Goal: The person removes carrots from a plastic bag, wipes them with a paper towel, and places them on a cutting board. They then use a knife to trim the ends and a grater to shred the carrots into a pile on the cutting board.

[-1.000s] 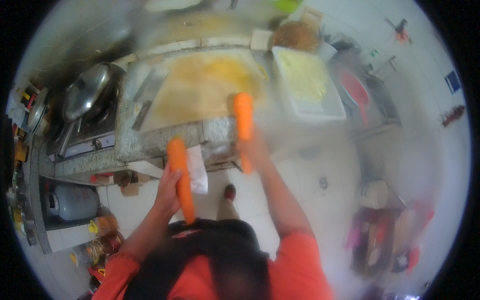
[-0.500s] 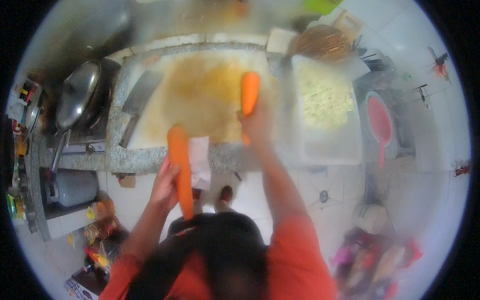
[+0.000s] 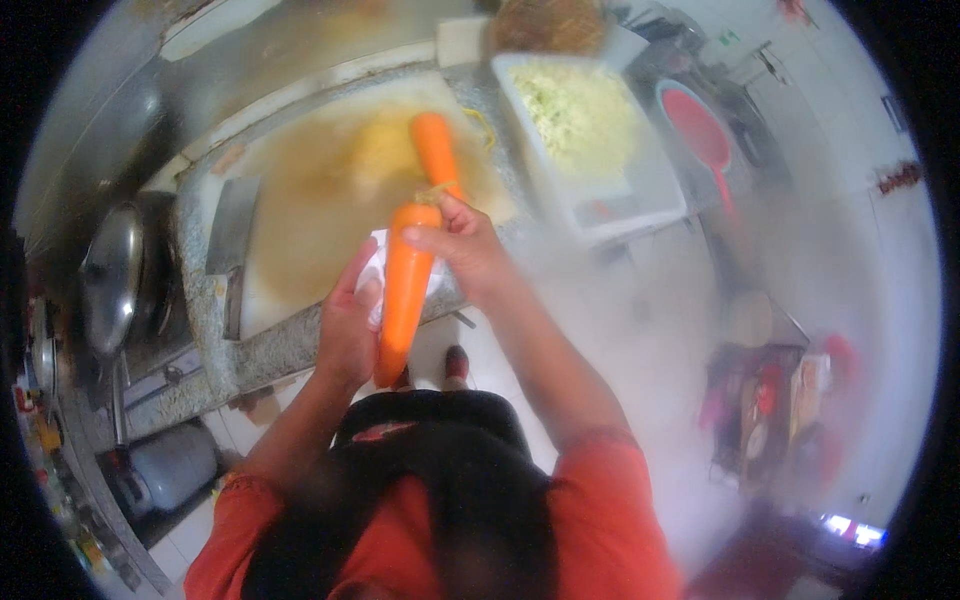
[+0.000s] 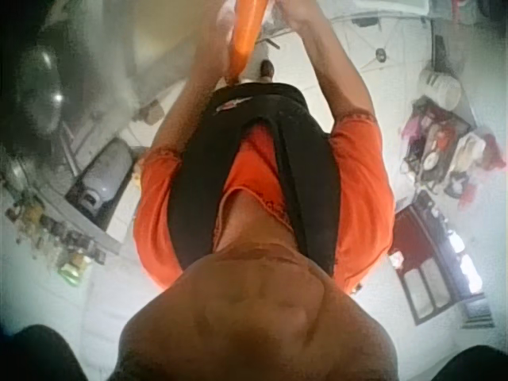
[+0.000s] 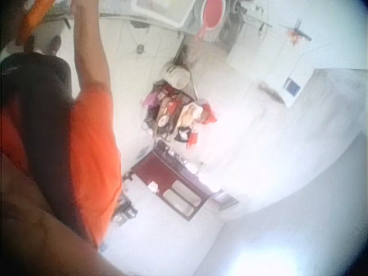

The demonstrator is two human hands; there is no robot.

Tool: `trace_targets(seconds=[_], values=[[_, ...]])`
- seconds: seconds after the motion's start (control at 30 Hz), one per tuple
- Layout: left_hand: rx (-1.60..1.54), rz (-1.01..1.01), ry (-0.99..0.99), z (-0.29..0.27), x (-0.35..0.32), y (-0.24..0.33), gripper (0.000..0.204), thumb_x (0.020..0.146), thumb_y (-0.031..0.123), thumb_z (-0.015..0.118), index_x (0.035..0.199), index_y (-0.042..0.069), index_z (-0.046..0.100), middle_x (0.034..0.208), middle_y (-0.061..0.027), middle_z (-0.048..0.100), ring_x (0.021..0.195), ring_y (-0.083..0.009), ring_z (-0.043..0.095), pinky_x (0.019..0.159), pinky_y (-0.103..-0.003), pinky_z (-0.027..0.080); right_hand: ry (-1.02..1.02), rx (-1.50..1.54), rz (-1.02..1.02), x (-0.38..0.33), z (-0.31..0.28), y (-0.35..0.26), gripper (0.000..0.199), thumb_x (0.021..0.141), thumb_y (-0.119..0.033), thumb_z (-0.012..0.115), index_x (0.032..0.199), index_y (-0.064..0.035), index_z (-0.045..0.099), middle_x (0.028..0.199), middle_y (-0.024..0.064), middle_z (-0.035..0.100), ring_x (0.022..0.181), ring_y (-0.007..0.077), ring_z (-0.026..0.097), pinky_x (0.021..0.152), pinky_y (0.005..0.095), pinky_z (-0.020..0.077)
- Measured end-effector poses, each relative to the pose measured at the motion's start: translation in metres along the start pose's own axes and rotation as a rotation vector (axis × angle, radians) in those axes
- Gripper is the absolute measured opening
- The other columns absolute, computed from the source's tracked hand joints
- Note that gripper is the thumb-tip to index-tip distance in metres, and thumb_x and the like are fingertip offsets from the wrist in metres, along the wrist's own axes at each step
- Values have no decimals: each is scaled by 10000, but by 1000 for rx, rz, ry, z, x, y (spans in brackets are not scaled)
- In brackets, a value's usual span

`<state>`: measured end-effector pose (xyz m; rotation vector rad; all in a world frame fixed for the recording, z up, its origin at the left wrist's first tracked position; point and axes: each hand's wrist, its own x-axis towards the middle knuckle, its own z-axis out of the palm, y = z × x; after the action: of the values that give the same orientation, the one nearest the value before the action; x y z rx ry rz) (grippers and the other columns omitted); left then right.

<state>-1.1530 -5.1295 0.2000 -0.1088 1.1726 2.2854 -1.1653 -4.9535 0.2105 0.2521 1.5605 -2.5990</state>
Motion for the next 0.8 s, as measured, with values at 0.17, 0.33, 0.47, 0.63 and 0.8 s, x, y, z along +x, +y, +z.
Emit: trace_targets(seconds=[0.17, 0.33, 0.47, 0.63, 0.8], values=[[67, 146, -62, -1, -10, -5, 413, 1003, 103, 347, 1405, 10, 365, 1375, -137, 435, 1235, -209, 456, 1038, -369, 384, 155, -61, -98, -38, 28, -4, 429, 777, -57, 741, 1170, -17, 576, 1013, 47, 646, 897, 120, 610, 839, 288, 489], [-95, 5, -91, 17, -28, -11, 435, 991, 88, 340, 1421, 19, 325, 1385, -151, 425, 1271, -240, 432, 1068, -396, 354, 315, -60, -180, -68, 33, -4, 447, 787, -33, 717, 1204, -3, 557, 1015, 52, 640, 878, 114, 608, 784, 273, 508], [-258, -85, -176, 32, -33, -24, 473, 975, 94, 364, 1438, 42, 283, 1387, -149, 428, 1272, -262, 437, 1077, -420, 342, 414, 50, -270, -86, 25, 6, 479, 794, -15, 695, 1243, 5, 529, 1028, 62, 633, 866, 121, 610, 759, 266, 514], [-384, -201, -265, 45, -42, -62, 482, 966, 137, 392, 1433, 69, 292, 1394, -129, 430, 1280, -273, 434, 1078, -449, 330, 519, -26, -228, -110, 2, 9, 481, 831, -59, 668, 1275, 7, 496, 1029, 77, 619, 866, 132, 607, 743, 276, 520], [-335, -164, -262, 76, -56, -84, 457, 972, 152, 388, 1416, 74, 315, 1390, -129, 434, 1279, -275, 434, 1080, -454, 330, 470, 207, -175, -147, -31, 6, 475, 860, -92, 640, 1293, 4, 470, 1010, 79, 596, 857, 171, 601, 743, 305, 524]])
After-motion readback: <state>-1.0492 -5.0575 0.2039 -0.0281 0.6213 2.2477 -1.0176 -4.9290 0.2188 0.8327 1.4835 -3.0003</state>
